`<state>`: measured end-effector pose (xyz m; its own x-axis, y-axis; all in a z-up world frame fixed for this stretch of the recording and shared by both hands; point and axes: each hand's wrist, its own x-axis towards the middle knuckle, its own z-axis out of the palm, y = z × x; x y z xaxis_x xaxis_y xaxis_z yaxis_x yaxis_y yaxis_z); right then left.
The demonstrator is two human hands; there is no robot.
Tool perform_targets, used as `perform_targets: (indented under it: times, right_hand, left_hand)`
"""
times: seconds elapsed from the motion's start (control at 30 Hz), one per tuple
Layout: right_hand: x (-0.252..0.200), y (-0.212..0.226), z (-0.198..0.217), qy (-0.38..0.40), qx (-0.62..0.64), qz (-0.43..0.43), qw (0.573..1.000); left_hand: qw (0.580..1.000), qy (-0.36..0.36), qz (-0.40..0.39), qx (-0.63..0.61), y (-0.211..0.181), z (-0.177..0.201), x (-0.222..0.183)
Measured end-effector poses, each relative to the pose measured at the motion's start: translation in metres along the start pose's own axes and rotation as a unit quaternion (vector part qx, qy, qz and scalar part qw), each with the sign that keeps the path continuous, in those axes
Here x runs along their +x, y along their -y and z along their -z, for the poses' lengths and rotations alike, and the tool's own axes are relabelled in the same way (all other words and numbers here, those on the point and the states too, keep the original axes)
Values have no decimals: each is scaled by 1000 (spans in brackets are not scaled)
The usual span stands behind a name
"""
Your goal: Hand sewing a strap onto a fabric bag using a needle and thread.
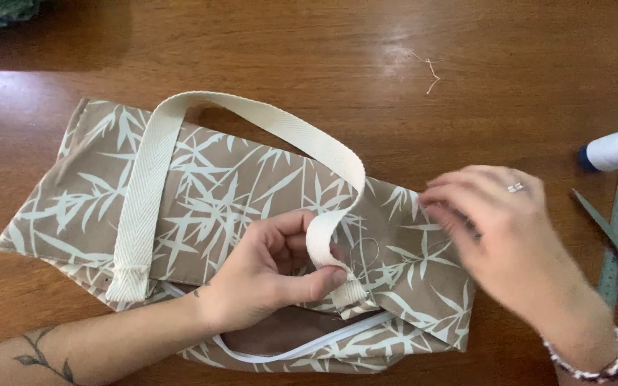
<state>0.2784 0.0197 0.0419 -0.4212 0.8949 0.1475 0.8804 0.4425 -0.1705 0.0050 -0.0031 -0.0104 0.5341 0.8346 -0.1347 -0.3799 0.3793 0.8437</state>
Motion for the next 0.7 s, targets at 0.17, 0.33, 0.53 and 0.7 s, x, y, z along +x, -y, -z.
perform_targets:
  times: [0.17, 0.33, 0.53, 0.7]
  right_hand:
    - [-4, 31, -3, -104, 105, 159, 976]
    - [-2, 56, -3, -94, 194, 186, 959]
    - [-7, 48, -1, -41, 336, 151, 929]
    - [-25, 12, -5, -95, 745, -36, 659]
  left_hand:
    - [1000, 4, -2, 4, -3, -1, 1]
    - [1000, 17, -15, -7, -2, -1, 1]
    - [1000, 18, -11, -21, -3, -1, 0]
    - [1000, 18, -11, -1, -3, -1, 0]
